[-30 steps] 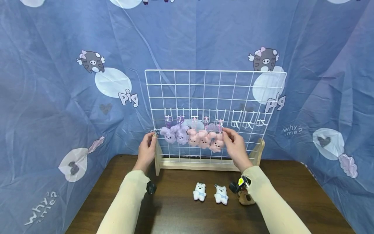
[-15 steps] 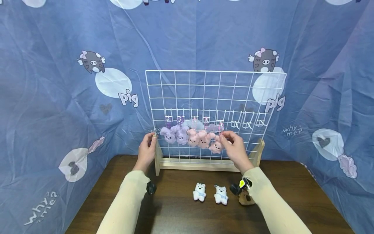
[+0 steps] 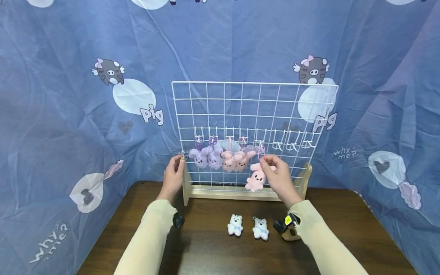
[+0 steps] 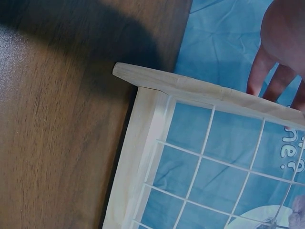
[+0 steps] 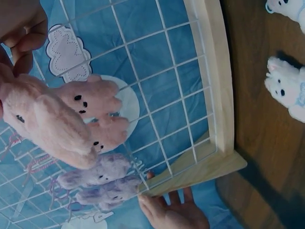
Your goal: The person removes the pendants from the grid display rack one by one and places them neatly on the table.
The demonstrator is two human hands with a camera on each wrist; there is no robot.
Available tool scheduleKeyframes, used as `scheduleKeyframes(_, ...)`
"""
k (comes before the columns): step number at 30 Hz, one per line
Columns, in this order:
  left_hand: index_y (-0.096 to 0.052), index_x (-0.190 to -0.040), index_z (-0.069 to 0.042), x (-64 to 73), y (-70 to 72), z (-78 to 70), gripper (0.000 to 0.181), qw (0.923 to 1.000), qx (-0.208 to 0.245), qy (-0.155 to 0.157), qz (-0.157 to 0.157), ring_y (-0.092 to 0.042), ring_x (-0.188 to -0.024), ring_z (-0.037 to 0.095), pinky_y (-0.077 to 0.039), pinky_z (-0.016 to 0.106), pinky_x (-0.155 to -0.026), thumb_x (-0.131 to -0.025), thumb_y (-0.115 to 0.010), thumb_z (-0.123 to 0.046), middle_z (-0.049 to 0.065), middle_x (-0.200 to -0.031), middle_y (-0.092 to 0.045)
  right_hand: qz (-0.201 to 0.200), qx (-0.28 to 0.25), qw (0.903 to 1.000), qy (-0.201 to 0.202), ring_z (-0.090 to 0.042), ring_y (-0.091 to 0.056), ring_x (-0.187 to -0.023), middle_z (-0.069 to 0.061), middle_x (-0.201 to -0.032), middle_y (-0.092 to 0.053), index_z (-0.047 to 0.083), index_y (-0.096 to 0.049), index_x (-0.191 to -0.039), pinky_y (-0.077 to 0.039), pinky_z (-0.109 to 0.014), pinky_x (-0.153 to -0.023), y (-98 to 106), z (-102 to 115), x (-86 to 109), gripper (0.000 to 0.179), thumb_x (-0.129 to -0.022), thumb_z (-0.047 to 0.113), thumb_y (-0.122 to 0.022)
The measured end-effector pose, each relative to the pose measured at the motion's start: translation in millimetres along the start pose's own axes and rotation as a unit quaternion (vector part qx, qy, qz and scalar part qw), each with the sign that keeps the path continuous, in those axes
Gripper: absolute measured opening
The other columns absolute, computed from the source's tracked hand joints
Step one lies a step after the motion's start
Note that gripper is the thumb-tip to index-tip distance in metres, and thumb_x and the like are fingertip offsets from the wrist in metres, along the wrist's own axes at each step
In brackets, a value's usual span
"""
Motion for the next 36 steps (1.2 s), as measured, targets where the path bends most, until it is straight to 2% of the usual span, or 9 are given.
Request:
scheduleKeyframes(2, -0.056, -0.141, -0.002, -0.6, -0.3, 0.4, 0.036, 1.0000, 0.001, 0.000, 0.000, -0.061, -0.129, 0.034, -0.046, 0.048, -0.109, -0.113, -0.050, -0.024, 0.019, -0.139, -0.066, -0.001, -0.001, 1.0000, 0.003, -0.007, -0.059, -0.088, -0.020, -0.108, -0.068, -0.005, -0.069, -0.115, -0.049, -0.018, -0.073, 0, -10, -2.8, 0.023, -0.106, 0.016, -0.064)
scheduleKeyframes(7, -0.055, -0.142, -0.003, 0.4, -0.1, 0.7, 0.036, 1.0000, 0.005, 0.004, 0.005, -0.060, -0.131, 0.033, -0.045, 0.049, -0.110, -0.113, -0.050, -0.024, 0.019, -0.140, -0.066, 0.004, -0.002, 0.9999, 0.011, -0.008, -0.061, -0.083, -0.018, -0.104, -0.070, -0.003, -0.071, -0.113, -0.051, -0.019, -0.067, 1, -4, -0.2, 0.024, -0.106, 0.019, -0.065)
scheduleKeyframes(14, -0.054, -0.143, -0.003, 0.4, 0.2, 2.6, 0.037, 0.9999, -0.004, 0.008, 0.006, -0.059, -0.132, 0.032, -0.044, 0.049, -0.111, -0.113, -0.048, -0.025, 0.019, -0.141, -0.065, 0.022, -0.001, 0.9996, 0.015, -0.008, -0.064, -0.087, -0.018, -0.110, -0.070, -0.002, -0.071, -0.115, -0.053, -0.021, -0.066, 0, 2, 1.5, 0.025, -0.106, 0.020, -0.065)
scheduleKeyframes(17, -0.054, -0.144, -0.002, 0.1, 0.0, 2.1, 0.038, 1.0000, -0.001, 0.005, 0.007, -0.059, -0.132, 0.033, -0.044, 0.049, -0.111, -0.113, -0.048, -0.024, 0.020, -0.141, -0.065, 0.025, -0.003, 0.9996, 0.015, -0.008, -0.065, -0.083, -0.018, -0.109, -0.071, -0.002, -0.071, -0.114, -0.054, -0.021, -0.066, -3, 3, 2.1, 0.024, -0.106, 0.020, -0.065)
scheduleKeyframes(23, -0.055, -0.143, -0.004, 1.0, 0.5, 0.1, 0.037, 0.9999, 0.000, 0.011, 0.007, -0.059, -0.132, 0.032, -0.045, 0.049, -0.111, -0.113, -0.049, -0.025, 0.018, -0.141, -0.065, 0.039, -0.020, 0.9990, 0.008, -0.008, -0.064, -0.071, -0.016, -0.099, -0.073, -0.004, -0.071, -0.113, -0.054, -0.022, -0.060, -11, 1, 5.6, 0.026, -0.105, 0.021, -0.067)
scheduleKeyframes(28, -0.055, -0.142, -0.004, 1.0, 0.7, 0.2, 0.037, 0.9999, 0.000, 0.011, 0.006, -0.059, -0.132, 0.032, -0.045, 0.048, -0.111, -0.113, -0.049, -0.025, 0.018, -0.140, -0.066, 0.054, -0.022, 0.9982, 0.010, -0.007, -0.063, -0.070, -0.013, -0.094, -0.074, -0.006, -0.071, -0.112, -0.054, -0.023, -0.060, -21, 0, 8.8, 0.027, -0.104, 0.020, -0.068)
scheduleKeyframes(36, -0.056, -0.141, -0.002, -0.9, -0.5, 2.8, 0.036, 1.0000, 0.006, 0.002, -0.002, -0.061, -0.129, 0.033, -0.046, 0.049, -0.109, -0.113, -0.050, -0.023, 0.019, -0.138, -0.066, 0.091, -0.044, 0.9947, -0.016, -0.007, -0.061, -0.068, -0.012, -0.100, -0.073, -0.006, -0.069, -0.116, -0.055, -0.023, -0.061, -39, -1, 15.0, 0.023, -0.103, 0.013, -0.067)
Point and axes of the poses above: each hand's wrist, its own x-axis away from the middle knuckle, its own y-axis out of the back of the hand, z = x × y, the point moved 1 cm from there along -x, towards the middle knuckle
